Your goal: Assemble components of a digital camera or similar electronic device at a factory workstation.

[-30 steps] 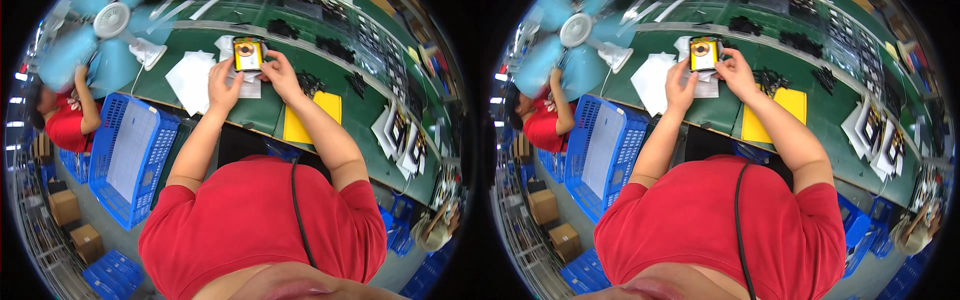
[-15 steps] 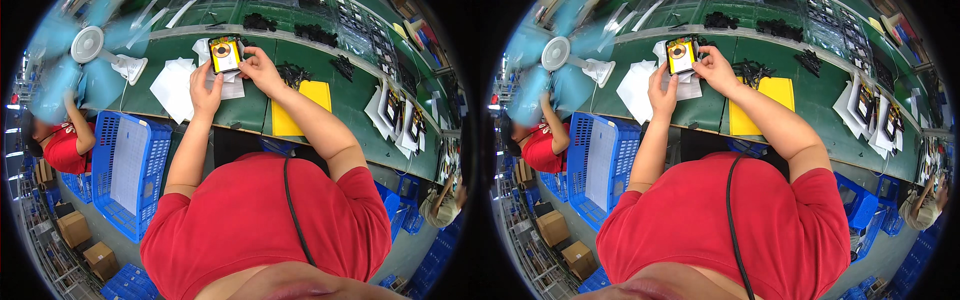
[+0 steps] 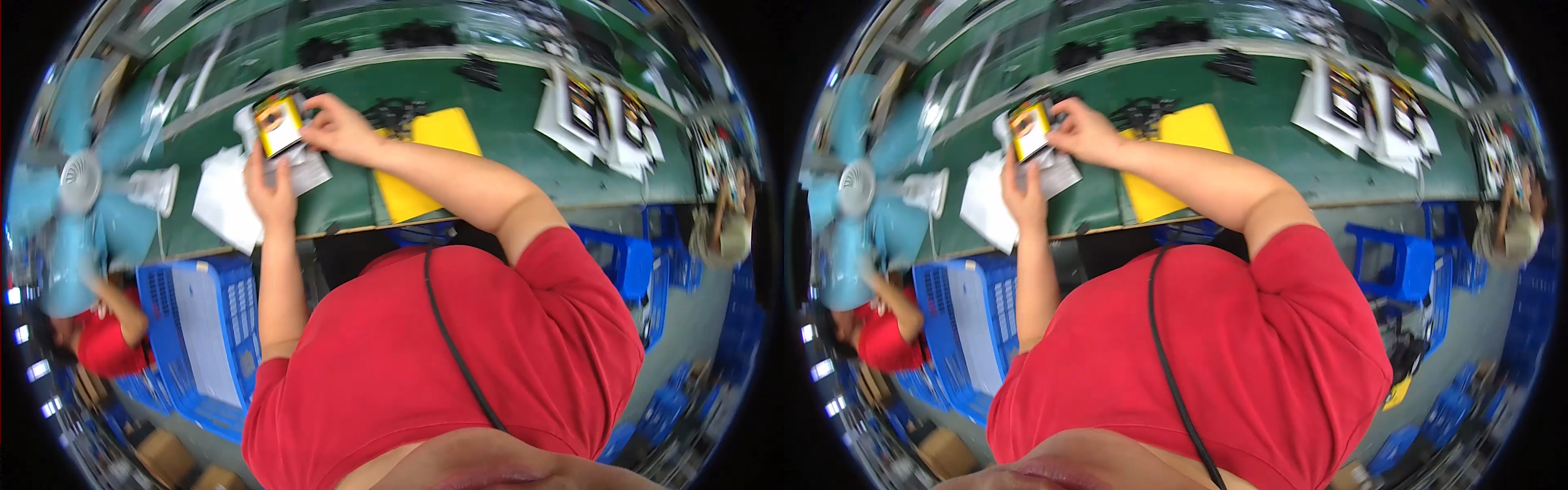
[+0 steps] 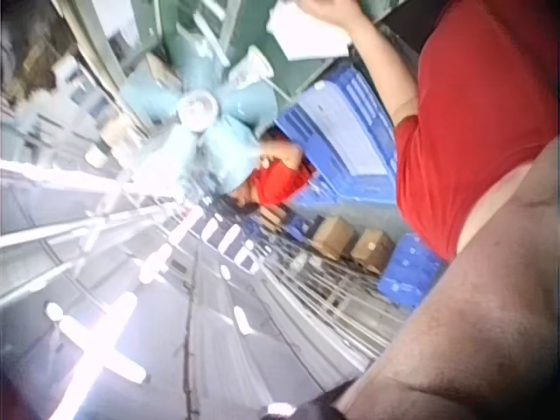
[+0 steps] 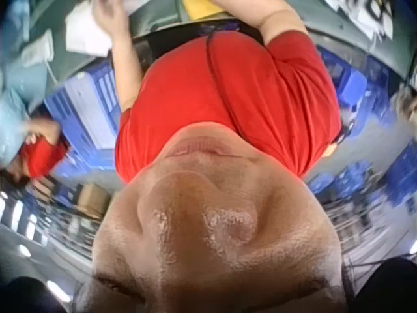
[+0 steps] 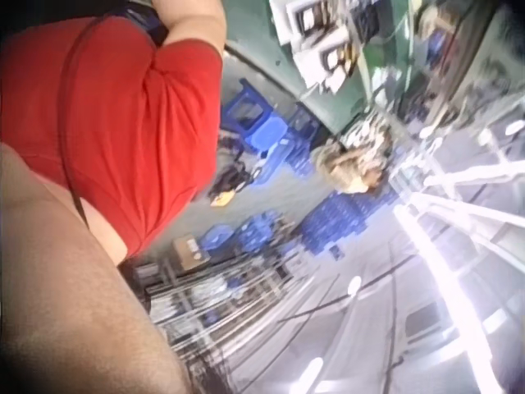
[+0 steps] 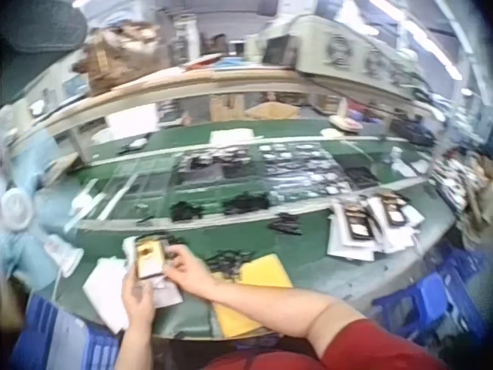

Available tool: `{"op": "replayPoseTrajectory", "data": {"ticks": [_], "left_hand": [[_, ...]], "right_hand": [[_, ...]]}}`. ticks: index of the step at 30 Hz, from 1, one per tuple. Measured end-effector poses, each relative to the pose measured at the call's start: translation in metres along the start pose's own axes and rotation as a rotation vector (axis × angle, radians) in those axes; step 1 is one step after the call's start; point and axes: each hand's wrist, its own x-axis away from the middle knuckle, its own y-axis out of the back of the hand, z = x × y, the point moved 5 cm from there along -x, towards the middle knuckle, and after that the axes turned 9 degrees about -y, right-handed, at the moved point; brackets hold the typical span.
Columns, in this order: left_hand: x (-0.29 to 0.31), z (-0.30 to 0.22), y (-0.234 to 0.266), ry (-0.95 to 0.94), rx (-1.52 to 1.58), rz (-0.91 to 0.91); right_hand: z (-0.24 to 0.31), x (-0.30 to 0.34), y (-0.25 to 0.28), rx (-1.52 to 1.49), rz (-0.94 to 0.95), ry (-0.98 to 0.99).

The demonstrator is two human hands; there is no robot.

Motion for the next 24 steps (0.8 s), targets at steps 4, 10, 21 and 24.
{"op": "replayPoseTrajectory", "data": {"ticks": [4, 10, 21, 24], "left_hand": [[0.002, -0.002, 0.002, -0.049, -0.043, 0.019], [0.003, -0.002, -0.003, -0.041, -0.048, 0.038], [0.0, -0.052, 0.019, -0.226, -0.167, -0.11], [0.008, -0.075, 0.007, -0.324, -0.125, -0.021]], "right_hand": [[0.005, -0.001, 0.0, 0.178, -0.128, 0.092], [0.054, 0.008, 0.032, 0.176, -0.332, 0.212], [0.14, 0.207, 0.25, 1.187, -1.073, 0.362], [0.12, 0.265, 0.285, 1.165, -1.281, 0.242]]}}
